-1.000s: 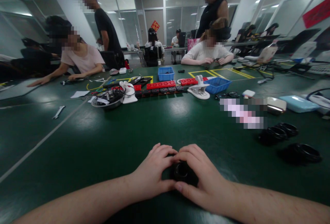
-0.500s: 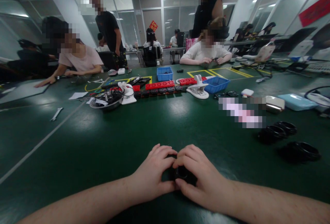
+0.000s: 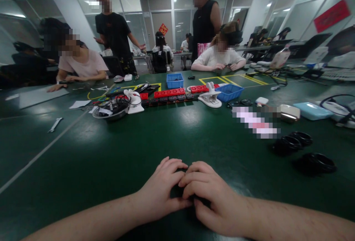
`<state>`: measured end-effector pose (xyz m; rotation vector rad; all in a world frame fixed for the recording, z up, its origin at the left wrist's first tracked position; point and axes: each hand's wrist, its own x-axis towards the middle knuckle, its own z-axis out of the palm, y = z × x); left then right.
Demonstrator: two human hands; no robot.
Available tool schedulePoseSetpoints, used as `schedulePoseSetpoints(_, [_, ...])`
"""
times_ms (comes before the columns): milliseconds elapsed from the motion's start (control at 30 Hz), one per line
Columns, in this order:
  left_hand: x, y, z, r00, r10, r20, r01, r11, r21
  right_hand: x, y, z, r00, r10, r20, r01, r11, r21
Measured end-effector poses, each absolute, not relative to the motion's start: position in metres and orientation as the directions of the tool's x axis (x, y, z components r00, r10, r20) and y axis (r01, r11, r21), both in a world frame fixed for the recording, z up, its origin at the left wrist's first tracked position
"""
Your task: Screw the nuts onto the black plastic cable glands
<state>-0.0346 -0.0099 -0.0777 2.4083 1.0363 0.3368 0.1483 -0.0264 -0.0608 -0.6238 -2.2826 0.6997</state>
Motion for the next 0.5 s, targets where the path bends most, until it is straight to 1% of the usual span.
schedulePoseSetpoints(233, [-0.0327,-0.0095,-0.0763,0.685,0.726,0.055,0.601,-0.607,0.52,0.149,-0.0274,-0.0619,-0.656,0.572,0.492,0.228,0.772,-0.594])
schedulePoseSetpoints(500, [-0.0355,-0.0081,-0.0799,0.698,0.715,0.041,0.594,-0.61,0.525,0.1516,-0.0264,-0.0598,-0.639,0.576,0.51,0.217,0.771,-0.599])
